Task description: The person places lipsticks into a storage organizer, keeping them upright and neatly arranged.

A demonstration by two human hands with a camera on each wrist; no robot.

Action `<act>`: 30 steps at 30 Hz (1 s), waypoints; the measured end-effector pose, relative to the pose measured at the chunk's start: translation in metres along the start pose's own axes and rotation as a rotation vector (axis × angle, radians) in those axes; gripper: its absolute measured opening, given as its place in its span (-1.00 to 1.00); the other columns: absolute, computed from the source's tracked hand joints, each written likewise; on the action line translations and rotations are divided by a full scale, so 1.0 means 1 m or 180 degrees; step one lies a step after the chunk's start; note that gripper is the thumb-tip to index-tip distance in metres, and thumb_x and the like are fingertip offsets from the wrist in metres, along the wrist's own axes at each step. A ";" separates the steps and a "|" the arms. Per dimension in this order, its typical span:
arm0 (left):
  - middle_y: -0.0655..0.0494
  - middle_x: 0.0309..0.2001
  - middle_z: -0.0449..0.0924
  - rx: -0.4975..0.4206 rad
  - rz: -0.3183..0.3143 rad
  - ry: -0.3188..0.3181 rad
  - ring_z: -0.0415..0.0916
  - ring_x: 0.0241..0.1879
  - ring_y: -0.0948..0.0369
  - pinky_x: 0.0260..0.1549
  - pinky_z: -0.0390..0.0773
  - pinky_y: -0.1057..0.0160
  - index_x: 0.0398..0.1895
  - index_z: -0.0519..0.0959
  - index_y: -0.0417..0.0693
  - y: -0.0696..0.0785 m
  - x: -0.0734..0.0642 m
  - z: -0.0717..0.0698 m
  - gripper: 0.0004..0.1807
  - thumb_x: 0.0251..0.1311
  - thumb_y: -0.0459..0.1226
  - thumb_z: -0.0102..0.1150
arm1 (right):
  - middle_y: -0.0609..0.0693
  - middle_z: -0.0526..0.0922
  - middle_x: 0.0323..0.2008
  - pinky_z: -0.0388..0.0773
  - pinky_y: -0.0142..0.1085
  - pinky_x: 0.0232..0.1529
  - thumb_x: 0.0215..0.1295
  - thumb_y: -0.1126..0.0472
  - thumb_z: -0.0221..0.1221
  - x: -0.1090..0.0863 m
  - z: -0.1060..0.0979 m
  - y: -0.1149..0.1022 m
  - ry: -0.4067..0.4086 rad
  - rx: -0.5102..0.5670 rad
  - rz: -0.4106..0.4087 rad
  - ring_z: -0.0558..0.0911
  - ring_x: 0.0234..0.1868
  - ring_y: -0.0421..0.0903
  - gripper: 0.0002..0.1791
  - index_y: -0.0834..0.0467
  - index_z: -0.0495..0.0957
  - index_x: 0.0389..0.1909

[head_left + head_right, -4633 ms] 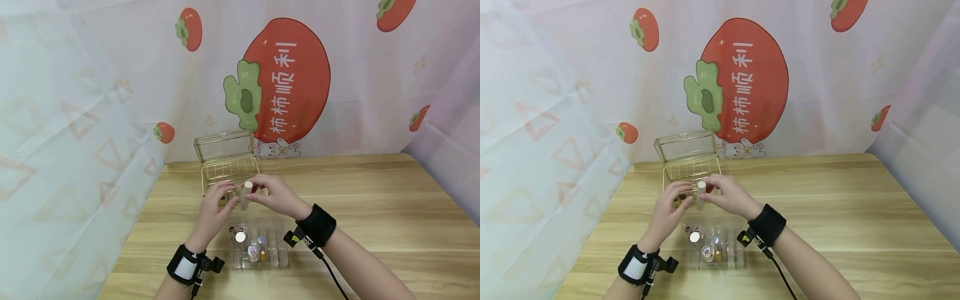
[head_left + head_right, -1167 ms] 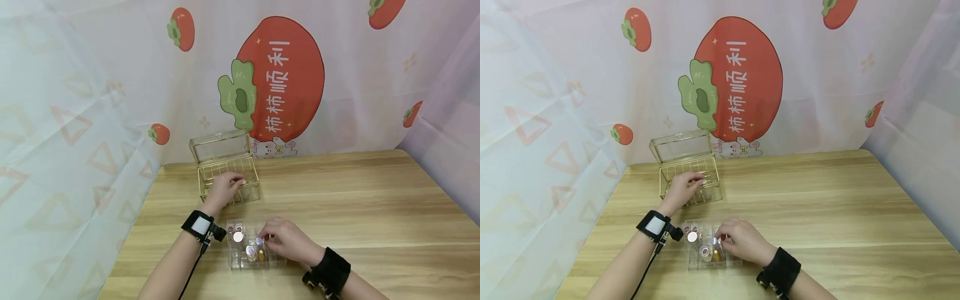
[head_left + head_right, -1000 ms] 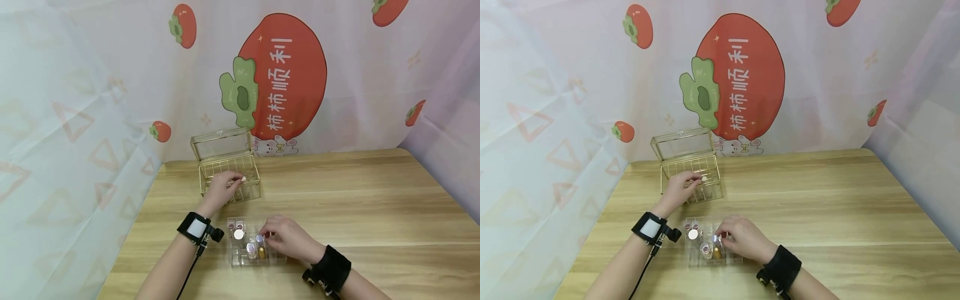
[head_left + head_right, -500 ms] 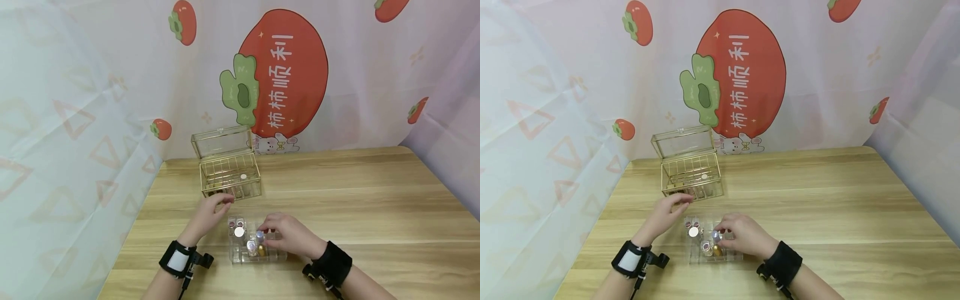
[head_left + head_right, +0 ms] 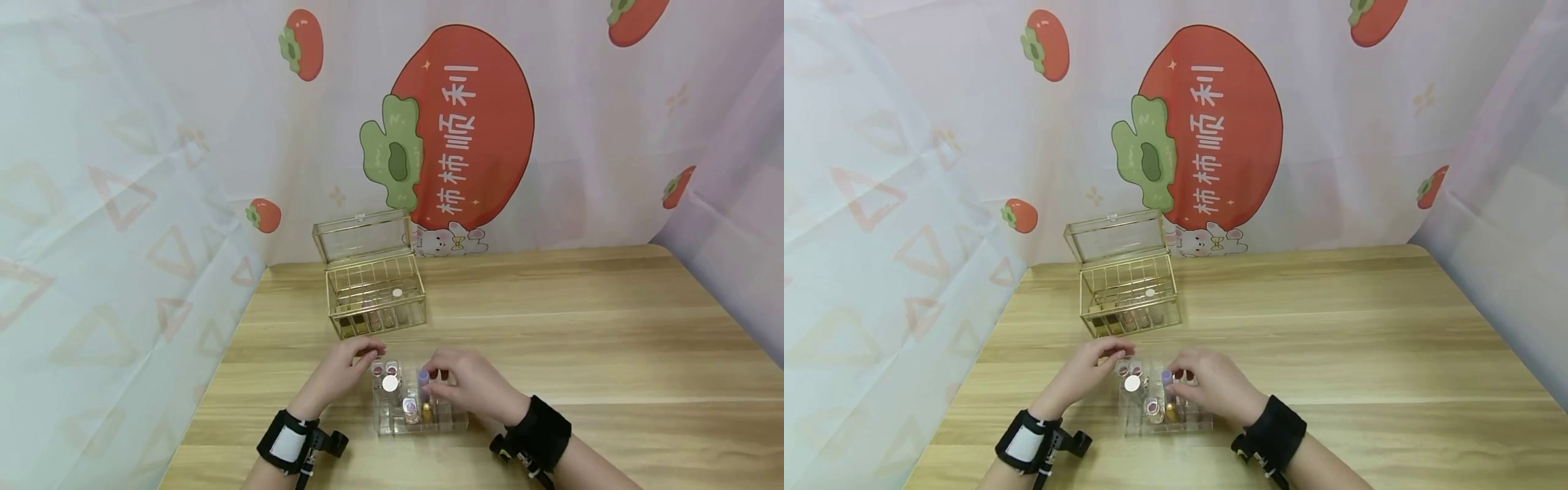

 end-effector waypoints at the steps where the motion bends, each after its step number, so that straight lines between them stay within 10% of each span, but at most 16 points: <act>1: 0.06 -0.16 0.70 -0.0014 0.0018 0.0002 0.56 -0.17 0.32 -0.08 0.63 0.12 -0.05 0.61 -0.18 0.002 0.001 -0.001 -0.78 0.27 -0.39 0.10 | -0.26 0.60 -0.40 0.63 -0.36 -0.39 0.11 0.08 0.31 0.002 -0.004 0.000 0.0049 0.0050 0.0038 0.50 -0.39 -0.36 -0.87 -0.01 0.64 -0.32; 10: 0.12 -0.12 0.68 -0.0100 0.0408 0.0176 0.53 -0.11 0.34 -0.11 0.64 0.10 -0.02 0.60 -0.09 0.048 0.018 -0.019 -0.77 0.32 -0.27 0.10 | -0.16 0.66 -0.39 0.56 -0.13 -0.33 0.15 0.17 0.31 0.025 -0.050 -0.010 0.0899 0.0433 -0.0033 0.55 -0.31 -0.25 -0.90 0.04 0.63 -0.31; 18: 0.07 -0.10 0.66 -0.0320 0.0892 0.0164 0.53 -0.09 0.25 -0.08 0.61 0.05 -0.01 0.56 -0.07 0.089 0.032 -0.011 -0.66 0.13 -0.24 0.30 | -0.12 0.68 -0.37 0.56 -0.09 -0.33 0.14 0.16 0.32 0.034 -0.061 -0.017 0.1094 0.0520 0.0026 0.55 -0.29 -0.22 -0.86 0.06 0.64 -0.28; 30: 0.01 -0.21 0.67 -0.0376 0.0813 0.0505 0.57 -0.23 0.30 -0.23 0.69 0.24 -0.03 0.51 -0.17 0.085 0.039 -0.013 -0.65 0.09 -0.38 0.31 | -0.05 0.68 -0.30 0.60 -0.16 -0.33 0.18 0.19 0.29 0.029 -0.051 -0.010 0.0836 0.0596 0.0091 0.56 -0.28 -0.23 -0.72 0.13 0.61 -0.08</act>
Point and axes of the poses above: each hand's wrist, its own x-axis towards the middle knuckle, its own z-axis out of the palm, y = z × x, the point moved 6 cm from there along x, towards the middle knuckle
